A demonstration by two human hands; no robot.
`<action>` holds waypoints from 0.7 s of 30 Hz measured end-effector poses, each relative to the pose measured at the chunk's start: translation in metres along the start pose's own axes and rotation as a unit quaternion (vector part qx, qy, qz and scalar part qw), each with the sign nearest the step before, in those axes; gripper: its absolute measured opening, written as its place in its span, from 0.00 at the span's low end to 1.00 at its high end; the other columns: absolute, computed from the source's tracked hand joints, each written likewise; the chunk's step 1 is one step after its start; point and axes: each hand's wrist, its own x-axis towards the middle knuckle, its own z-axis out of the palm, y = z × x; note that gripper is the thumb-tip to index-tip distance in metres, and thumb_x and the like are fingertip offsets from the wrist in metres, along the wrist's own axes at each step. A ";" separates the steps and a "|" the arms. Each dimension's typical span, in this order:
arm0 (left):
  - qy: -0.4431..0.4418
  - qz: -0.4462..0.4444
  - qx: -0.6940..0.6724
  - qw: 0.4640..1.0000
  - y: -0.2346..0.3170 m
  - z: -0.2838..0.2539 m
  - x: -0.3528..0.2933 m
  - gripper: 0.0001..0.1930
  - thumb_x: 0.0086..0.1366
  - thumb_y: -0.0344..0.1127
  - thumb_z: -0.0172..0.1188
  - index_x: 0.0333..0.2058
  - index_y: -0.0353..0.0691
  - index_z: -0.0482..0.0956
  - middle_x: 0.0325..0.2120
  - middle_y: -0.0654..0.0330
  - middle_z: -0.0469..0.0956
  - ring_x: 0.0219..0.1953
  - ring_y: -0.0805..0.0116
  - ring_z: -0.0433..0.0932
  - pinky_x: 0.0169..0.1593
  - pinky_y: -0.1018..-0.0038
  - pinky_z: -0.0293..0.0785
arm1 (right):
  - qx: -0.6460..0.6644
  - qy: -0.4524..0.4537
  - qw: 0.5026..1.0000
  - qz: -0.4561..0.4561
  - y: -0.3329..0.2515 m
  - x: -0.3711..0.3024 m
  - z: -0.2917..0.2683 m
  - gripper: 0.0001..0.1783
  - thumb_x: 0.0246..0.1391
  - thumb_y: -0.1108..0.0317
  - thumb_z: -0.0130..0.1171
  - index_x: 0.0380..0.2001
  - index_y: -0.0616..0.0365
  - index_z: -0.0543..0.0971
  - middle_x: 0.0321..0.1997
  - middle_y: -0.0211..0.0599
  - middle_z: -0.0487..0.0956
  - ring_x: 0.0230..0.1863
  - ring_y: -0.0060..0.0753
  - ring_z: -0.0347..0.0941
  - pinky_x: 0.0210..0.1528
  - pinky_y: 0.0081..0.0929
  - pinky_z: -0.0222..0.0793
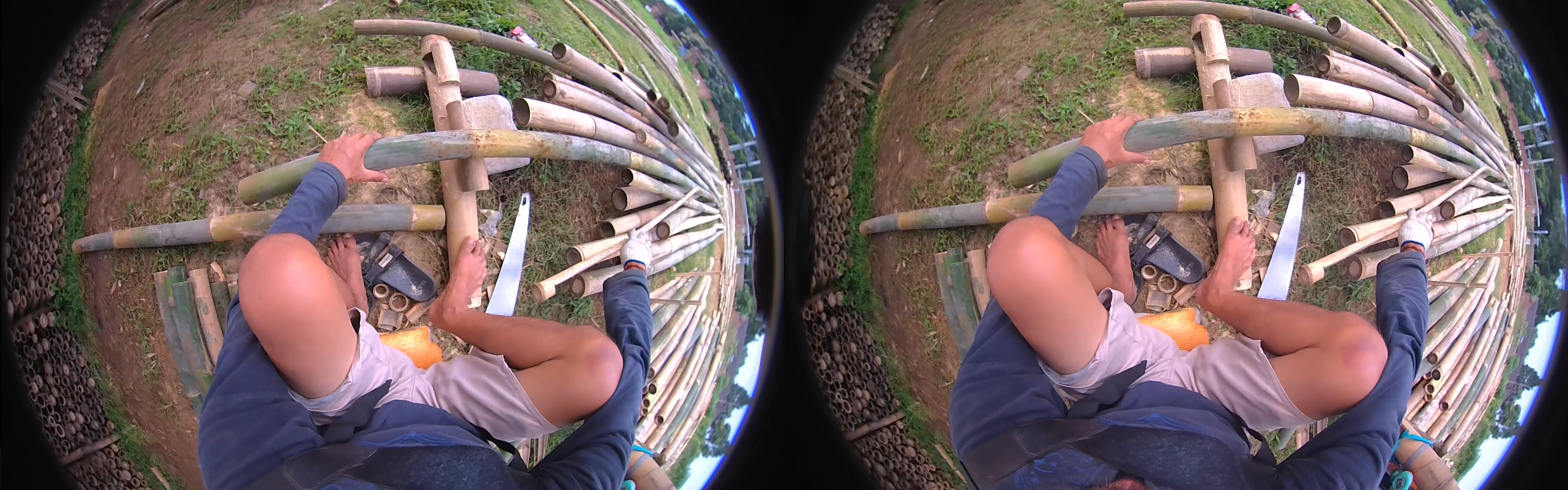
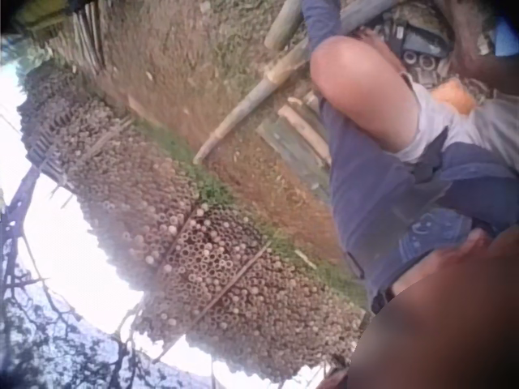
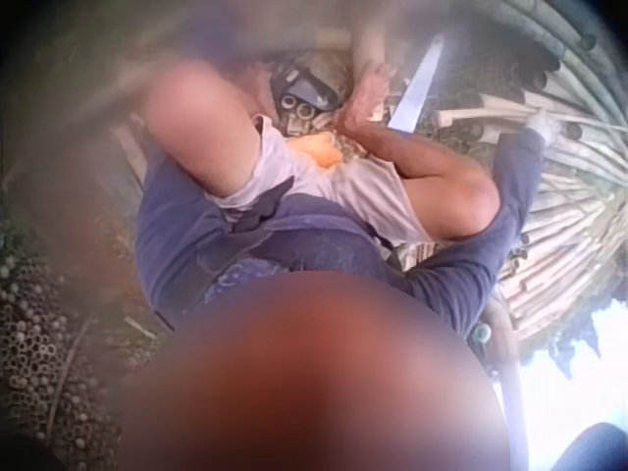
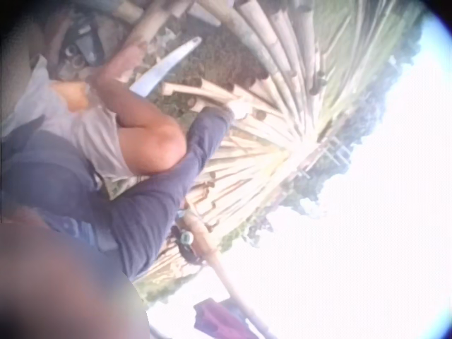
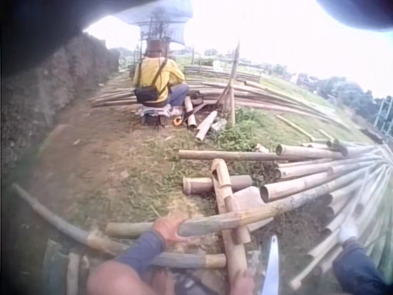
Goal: The person sits on the ground and uses a hand saw to cut bamboo poles into shorter sections. They position each pole on a makeshift stand, saw through it, then move the cut piece aside and repeat the process with additional poles.
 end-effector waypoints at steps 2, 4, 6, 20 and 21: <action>-0.047 -0.020 -0.004 0.999 0.001 -0.006 0.003 0.52 0.47 0.76 0.77 0.66 0.54 0.77 0.57 0.52 0.84 0.61 0.48 0.82 0.63 0.52 0.79 | 0.232 -0.013 0.973 -0.016 -0.081 -0.091 0.038 0.22 0.76 0.53 0.40 0.58 0.52 0.77 0.64 0.53 0.77 0.65 0.59 0.71 0.68 0.54 0.66; -0.089 -0.030 -0.014 0.995 0.001 -0.010 0.012 0.54 0.45 0.76 0.77 0.67 0.53 0.77 0.57 0.51 0.84 0.61 0.47 0.82 0.63 0.53 0.79 | 0.419 -0.058 0.906 0.004 -0.185 -0.196 0.112 0.27 0.77 0.52 0.36 0.51 0.59 0.80 0.58 0.55 0.80 0.61 0.58 0.72 0.66 0.52 0.63; -0.128 -0.036 -0.026 0.991 -0.007 -0.014 0.019 0.56 0.43 0.76 0.78 0.68 0.51 0.77 0.57 0.49 0.85 0.61 0.47 0.82 0.65 0.54 0.78 | 0.418 -0.065 0.906 0.016 -0.217 -0.229 0.162 0.30 0.77 0.51 0.33 0.48 0.63 0.80 0.55 0.56 0.81 0.58 0.58 0.73 0.66 0.52 0.61; -0.163 0.005 -0.165 0.973 -0.030 -0.013 0.043 0.57 0.38 0.70 0.84 0.62 0.36 0.81 0.55 0.45 0.85 0.57 0.46 0.84 0.63 0.57 0.77 | 0.095 0.131 0.977 -0.140 -0.221 -0.249 0.208 0.11 0.69 0.77 0.48 0.50 0.53 0.74 0.48 0.44 0.80 0.54 0.45 0.79 0.55 0.42 0.75; -0.163 0.002 -0.154 0.975 -0.028 -0.014 0.042 0.57 0.38 0.70 0.84 0.63 0.39 0.82 0.55 0.46 0.86 0.58 0.47 0.84 0.64 0.57 0.77 | 0.102 0.128 0.977 -0.139 -0.220 -0.248 0.207 0.11 0.68 0.77 0.49 0.50 0.53 0.74 0.48 0.44 0.80 0.54 0.45 0.79 0.55 0.42 0.75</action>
